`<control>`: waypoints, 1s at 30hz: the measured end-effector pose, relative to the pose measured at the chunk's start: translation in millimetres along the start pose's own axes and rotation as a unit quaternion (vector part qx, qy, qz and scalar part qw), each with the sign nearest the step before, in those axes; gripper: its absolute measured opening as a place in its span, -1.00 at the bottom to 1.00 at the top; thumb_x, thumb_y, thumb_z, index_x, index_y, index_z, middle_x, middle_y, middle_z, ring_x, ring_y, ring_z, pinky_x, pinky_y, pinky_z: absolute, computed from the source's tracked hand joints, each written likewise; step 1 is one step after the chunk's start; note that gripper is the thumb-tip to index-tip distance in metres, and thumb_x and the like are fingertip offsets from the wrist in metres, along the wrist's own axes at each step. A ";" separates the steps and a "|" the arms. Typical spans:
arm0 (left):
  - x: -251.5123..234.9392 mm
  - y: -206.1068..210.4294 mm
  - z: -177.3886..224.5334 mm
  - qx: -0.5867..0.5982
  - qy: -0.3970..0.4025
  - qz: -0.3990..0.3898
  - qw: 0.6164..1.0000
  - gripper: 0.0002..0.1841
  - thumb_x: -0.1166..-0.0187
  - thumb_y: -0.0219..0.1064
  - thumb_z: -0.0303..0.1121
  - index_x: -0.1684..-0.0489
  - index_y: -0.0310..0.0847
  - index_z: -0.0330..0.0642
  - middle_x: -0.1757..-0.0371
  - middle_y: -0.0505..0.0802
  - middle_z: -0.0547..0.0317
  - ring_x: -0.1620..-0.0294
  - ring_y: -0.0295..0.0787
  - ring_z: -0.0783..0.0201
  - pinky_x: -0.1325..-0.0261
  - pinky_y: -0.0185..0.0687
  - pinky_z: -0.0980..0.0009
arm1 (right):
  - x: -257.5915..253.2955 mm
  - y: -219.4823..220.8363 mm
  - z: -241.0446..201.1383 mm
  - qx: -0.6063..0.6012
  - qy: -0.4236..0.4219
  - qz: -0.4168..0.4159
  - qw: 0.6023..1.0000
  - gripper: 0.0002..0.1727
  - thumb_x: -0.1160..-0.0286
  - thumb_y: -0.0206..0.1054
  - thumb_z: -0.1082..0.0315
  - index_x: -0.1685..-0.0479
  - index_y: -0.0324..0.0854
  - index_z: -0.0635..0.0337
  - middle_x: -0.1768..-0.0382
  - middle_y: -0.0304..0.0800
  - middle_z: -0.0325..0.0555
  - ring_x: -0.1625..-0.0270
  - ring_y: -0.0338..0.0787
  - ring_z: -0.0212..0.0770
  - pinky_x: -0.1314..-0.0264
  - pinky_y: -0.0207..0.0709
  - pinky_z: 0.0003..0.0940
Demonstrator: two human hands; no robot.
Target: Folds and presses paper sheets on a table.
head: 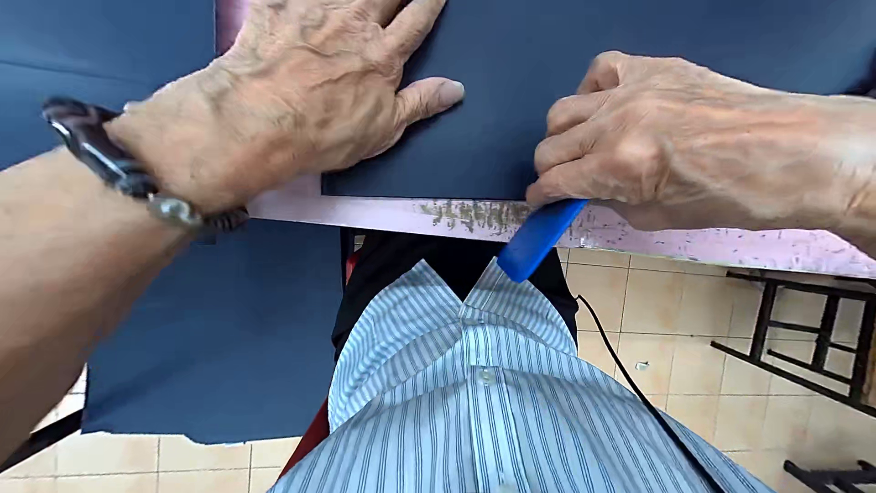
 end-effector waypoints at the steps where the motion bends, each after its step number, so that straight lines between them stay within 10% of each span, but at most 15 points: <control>1: 2.4 -5.1 14.0 0.012 0.005 0.022 1.000 -0.21 -0.81 -0.34 0.19 -0.71 0.28 -0.33 -0.53 0.55 -0.47 -0.46 0.50 -0.57 -0.24 0.35 -0.52 | 0.9 0.0 1.7 -0.005 0.002 0.005 1.000 -0.66 -0.54 0.06 0.49 0.19 0.82 0.07 0.36 0.75 -0.16 0.17 0.71 -0.05 0.05 0.35 0.00; 4: 8.8 -9.4 69.5 0.171 0.019 0.097 0.980 -0.56 -0.81 -0.06 -0.22 -0.43 0.62 -0.19 -0.41 0.74 -0.06 -0.55 0.54 -0.14 -0.51 0.33 -0.27 | -9.9 -3.9 5.3 -0.019 -0.009 0.022 1.000 -0.73 -0.57 0.07 0.45 0.41 0.68 0.11 0.47 0.67 -0.15 0.22 0.70 -0.05 0.13 0.30 -0.03; 7: 15.4 15.9 92.9 0.114 0.056 0.059 0.990 -0.40 -0.83 -0.24 -0.08 -0.78 0.27 -0.10 -0.82 0.35 0.01 -0.88 -0.02 -0.26 -0.63 -0.39 -0.63 | 0.1 -5.1 5.2 -0.007 -0.005 0.027 1.000 -0.70 -0.58 0.06 0.47 0.32 0.75 0.17 0.34 0.78 -0.11 0.09 0.76 -0.07 0.01 0.33 -0.03; 11: 13.4 26.3 87.9 0.059 0.046 0.039 0.996 -0.25 -0.77 -0.31 0.24 -0.89 0.11 0.09 -0.88 0.23 0.04 -0.90 -0.09 -0.24 -0.61 -0.42 -0.64 | 43.0 -1.1 14.2 0.016 0.027 0.010 0.999 -0.75 -0.44 0.11 0.49 0.48 0.67 0.09 0.54 0.56 -0.18 0.25 0.62 -0.05 0.04 0.20 0.03; 22: 15.0 27.7 84.9 0.036 0.065 0.057 0.996 0.00 -0.52 -0.29 0.56 -0.90 0.09 0.08 -0.87 0.24 -0.03 -0.90 -0.09 -0.28 -0.63 -0.37 -0.64 | 152.0 8.0 22.9 -0.041 0.200 0.084 0.975 -0.73 -0.57 0.13 0.29 0.25 0.78 0.11 0.34 0.80 -0.10 0.14 0.76 -0.01 0.07 0.44 -0.01; 25: 17.8 25.8 77.3 0.044 0.076 0.089 0.992 -0.08 -0.56 -0.23 0.52 -0.85 0.22 0.16 -0.83 0.34 0.05 -0.87 0.06 -0.18 -0.66 -0.21 -0.55 | 168.2 -14.6 22.6 -0.111 0.294 0.248 0.916 -0.63 -0.64 0.30 0.24 -0.23 0.70 0.32 0.10 0.88 -0.06 0.05 0.83 -0.37 -0.06 0.66 -0.48; 27: 26.1 28.6 66.8 0.051 0.079 0.091 0.991 -0.11 -0.58 -0.19 0.51 -0.83 0.26 0.19 -0.82 0.37 0.06 -0.87 0.10 -0.15 -0.67 -0.16 -0.52 | 187.7 -24.5 31.0 -0.165 0.389 0.340 0.840 -0.42 -0.68 0.29 0.29 -0.63 0.40 0.35 -0.31 0.75 0.05 -0.25 0.77 -0.41 -0.35 0.62 -0.52; 30: 46.0 33.2 41.6 0.066 0.069 0.033 0.995 -0.08 -0.55 -0.11 0.52 -0.85 0.23 0.16 -0.84 0.32 -0.01 -0.88 0.03 -0.24 -0.67 -0.15 -0.54 | 240.1 -17.1 64.7 -0.129 0.527 0.454 0.707 -0.47 -0.78 0.10 0.33 -0.66 0.31 0.38 -0.35 0.68 0.14 -0.27 0.78 -0.31 -0.35 0.66 -0.41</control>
Point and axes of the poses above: each hand's wrist, its own x-axis away from the middle knuckle, its own y-axis out of the palm, z = x × y, the point moved 7 cm from there along -x, towards the middle knuckle
